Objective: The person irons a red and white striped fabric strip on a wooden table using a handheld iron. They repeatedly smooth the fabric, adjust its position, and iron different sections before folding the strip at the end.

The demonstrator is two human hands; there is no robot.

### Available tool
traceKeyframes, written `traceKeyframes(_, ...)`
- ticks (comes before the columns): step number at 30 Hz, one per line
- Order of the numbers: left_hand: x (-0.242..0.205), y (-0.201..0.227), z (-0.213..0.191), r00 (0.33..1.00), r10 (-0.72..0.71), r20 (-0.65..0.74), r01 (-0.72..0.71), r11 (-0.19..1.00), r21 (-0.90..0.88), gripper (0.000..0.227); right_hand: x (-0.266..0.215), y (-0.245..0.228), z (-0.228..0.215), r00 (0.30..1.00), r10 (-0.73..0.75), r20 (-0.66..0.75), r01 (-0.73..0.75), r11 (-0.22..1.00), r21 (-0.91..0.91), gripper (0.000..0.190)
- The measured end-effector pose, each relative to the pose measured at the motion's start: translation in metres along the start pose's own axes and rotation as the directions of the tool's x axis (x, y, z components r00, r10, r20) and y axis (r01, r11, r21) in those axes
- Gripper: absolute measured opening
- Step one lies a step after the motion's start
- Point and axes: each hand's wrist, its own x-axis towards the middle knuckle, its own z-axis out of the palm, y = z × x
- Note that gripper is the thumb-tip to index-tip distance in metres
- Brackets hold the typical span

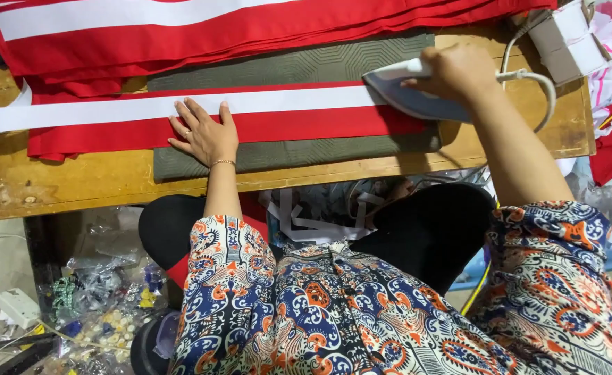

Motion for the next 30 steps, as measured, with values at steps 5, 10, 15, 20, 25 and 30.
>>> traceKeyframes(5, 0.002, -0.001, 0.001, 1.000, -0.001, -0.009, 0.002, 1.000, 0.003, 0.083, 0.027, -0.052, -0.033, 0.985, -0.168, 0.038, 0.164, 0.983, 0.085, 0.062)
traceKeyframes(10, 0.011, -0.013, 0.023, 0.991, 0.007, -0.136, -0.007, 1.000, 0.001, 0.069, 0.071, -0.122, -0.073, 0.971, -0.149, 0.189, 0.120, 0.981, 0.155, 0.073)
traceKeyframes(15, 0.024, -0.021, 0.019, 0.998, -0.057, 0.005, 0.057, 0.997, -0.048, 0.078, 0.114, -0.189, -0.076, 0.980, -0.199, -0.022, 0.199, 0.956, 0.214, 0.068)
traceKeyframes(20, 0.052, -0.048, 0.002, 0.991, -0.013, 0.131, 0.019, 0.999, -0.042, 0.070, 0.137, -0.252, -0.111, 0.967, -0.249, 0.043, 0.227, 0.930, 0.289, 0.068)
traceKeyframes(25, 0.066, -0.053, -0.029, 0.955, 0.059, 0.292, -0.095, 0.989, 0.111, 0.071, 0.149, -0.279, -0.098, 0.966, -0.255, -0.048, 0.257, 0.920, 0.294, 0.065)
traceKeyframes(30, 0.114, -0.086, 0.005, 0.945, 0.212, 0.250, -0.254, 0.955, 0.151, 0.069, 0.104, -0.262, -0.131, 0.969, -0.246, 0.008, 0.228, 0.908, 0.351, 0.058)
